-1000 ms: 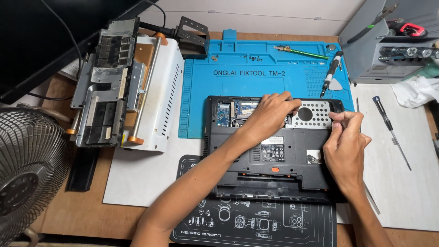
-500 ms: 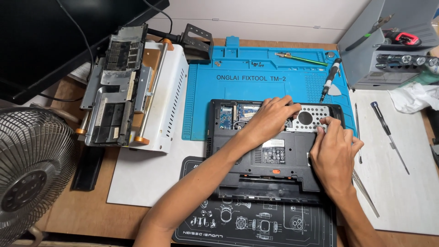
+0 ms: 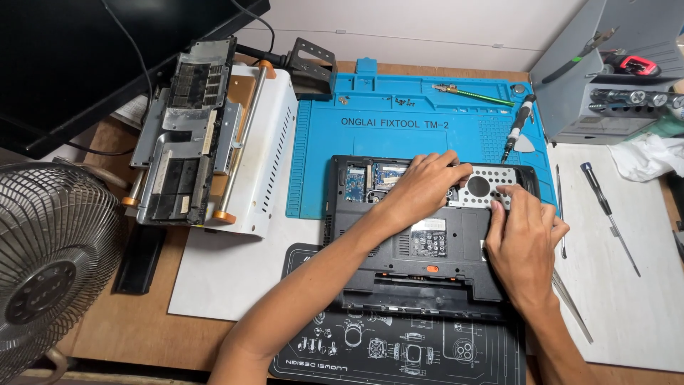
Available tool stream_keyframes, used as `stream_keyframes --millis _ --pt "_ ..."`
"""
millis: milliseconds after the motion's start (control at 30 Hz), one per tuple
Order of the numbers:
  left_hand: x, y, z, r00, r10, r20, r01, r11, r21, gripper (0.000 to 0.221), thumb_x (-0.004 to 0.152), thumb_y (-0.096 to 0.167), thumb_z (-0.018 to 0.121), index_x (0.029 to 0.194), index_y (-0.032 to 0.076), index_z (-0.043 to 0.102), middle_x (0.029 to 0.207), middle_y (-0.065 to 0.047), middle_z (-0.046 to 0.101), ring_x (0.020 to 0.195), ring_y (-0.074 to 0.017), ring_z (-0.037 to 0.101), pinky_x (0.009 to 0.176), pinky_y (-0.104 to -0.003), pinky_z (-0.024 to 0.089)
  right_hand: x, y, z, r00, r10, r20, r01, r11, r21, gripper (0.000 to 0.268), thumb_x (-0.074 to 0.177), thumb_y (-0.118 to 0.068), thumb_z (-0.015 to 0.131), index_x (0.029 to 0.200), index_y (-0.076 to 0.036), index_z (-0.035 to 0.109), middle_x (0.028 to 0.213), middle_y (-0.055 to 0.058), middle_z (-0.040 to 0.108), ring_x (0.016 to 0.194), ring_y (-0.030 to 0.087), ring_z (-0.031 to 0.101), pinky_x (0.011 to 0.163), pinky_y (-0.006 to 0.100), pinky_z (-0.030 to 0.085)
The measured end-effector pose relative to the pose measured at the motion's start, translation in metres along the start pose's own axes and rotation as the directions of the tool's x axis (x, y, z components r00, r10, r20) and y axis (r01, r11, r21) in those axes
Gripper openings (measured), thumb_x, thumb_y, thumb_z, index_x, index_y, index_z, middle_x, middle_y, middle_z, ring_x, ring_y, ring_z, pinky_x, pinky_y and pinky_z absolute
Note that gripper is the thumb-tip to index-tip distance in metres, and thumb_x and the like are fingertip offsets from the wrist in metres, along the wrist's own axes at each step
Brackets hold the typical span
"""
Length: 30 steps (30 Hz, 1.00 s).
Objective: Disassembling a laptop by removing screws from the bottom and then removing the keyboard.
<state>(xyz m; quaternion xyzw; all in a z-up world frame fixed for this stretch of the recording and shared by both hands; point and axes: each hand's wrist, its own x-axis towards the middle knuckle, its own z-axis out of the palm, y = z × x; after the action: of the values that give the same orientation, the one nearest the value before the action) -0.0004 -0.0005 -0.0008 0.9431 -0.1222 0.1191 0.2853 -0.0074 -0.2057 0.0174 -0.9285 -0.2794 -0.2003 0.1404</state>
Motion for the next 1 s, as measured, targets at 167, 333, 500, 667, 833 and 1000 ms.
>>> stream_keyframes --millis 167,333,500,667,833,1000 --pt "0.000 0.003 -0.003 1.000 -0.004 0.007 0.004 1.000 0.003 0.042 0.080 -0.020 0.055 0.106 0.012 0.063 0.104 -0.011 0.058 0.088 -0.0316 0.060 0.083 -0.044 0.044 0.000 -0.001 -0.001 1.000 -0.004 -0.009 0.004 1.000 -0.002 0.016 0.110 -0.019 0.059 0.125 -0.015 0.063 0.122 0.003 0.070 0.102 0.029 0.056 0.086 0.041 0.031" --pt "0.000 0.002 -0.002 1.000 -0.003 0.002 0.003 1.000 0.017 0.048 0.076 -0.022 0.056 0.112 0.011 0.062 0.109 -0.013 0.059 0.092 -0.0337 0.061 0.082 -0.044 0.043 0.001 -0.003 -0.003 1.000 -0.009 0.013 0.009 1.000 0.008 0.017 0.110 -0.022 0.059 0.125 -0.016 0.064 0.122 0.003 0.068 0.105 0.028 0.057 0.089 0.041 0.030" --pt "-0.001 0.003 -0.002 1.000 0.000 -0.008 0.000 1.000 0.018 0.045 0.077 -0.021 0.055 0.107 0.011 0.062 0.108 -0.013 0.059 0.090 -0.0334 0.060 0.081 -0.044 0.043 0.004 -0.009 -0.011 0.997 -0.064 0.037 0.063 0.997 0.042 0.014 0.109 -0.020 0.060 0.121 -0.018 0.066 0.120 0.000 0.068 0.104 0.025 0.057 0.093 0.040 0.028" --pt "-0.001 -0.001 0.003 0.999 0.013 -0.029 -0.012 0.999 0.050 0.046 0.076 -0.019 0.055 0.109 0.012 0.060 0.105 -0.012 0.056 0.089 -0.0342 0.059 0.078 -0.043 0.042 0.004 -0.009 -0.011 0.989 -0.147 0.017 0.147 0.989 0.030 0.014 0.108 -0.020 0.063 0.121 -0.017 0.068 0.122 -0.002 0.068 0.108 0.022 0.059 0.093 0.038 0.027" --pt "-0.001 0.001 -0.001 1.000 0.007 -0.014 -0.007 0.999 0.034 0.044 0.076 -0.020 0.055 0.105 0.013 0.060 0.110 -0.013 0.057 0.093 -0.0339 0.060 0.080 -0.043 0.043 0.004 -0.008 -0.011 0.987 -0.160 0.023 0.158 0.986 0.045 0.015 0.108 -0.021 0.063 0.121 -0.016 0.068 0.123 -0.001 0.069 0.109 0.023 0.060 0.095 0.038 0.027" --pt "-0.001 0.001 -0.002 1.000 0.001 -0.011 -0.001 1.000 0.023 0.041 0.078 -0.019 0.056 0.104 0.012 0.061 0.111 -0.014 0.058 0.092 -0.0334 0.061 0.079 -0.042 0.042 0.004 -0.008 -0.011 0.984 -0.178 0.019 0.177 0.984 0.034 0.016 0.108 -0.020 0.063 0.122 -0.016 0.069 0.124 0.000 0.069 0.105 0.022 0.061 0.093 0.038 0.028"
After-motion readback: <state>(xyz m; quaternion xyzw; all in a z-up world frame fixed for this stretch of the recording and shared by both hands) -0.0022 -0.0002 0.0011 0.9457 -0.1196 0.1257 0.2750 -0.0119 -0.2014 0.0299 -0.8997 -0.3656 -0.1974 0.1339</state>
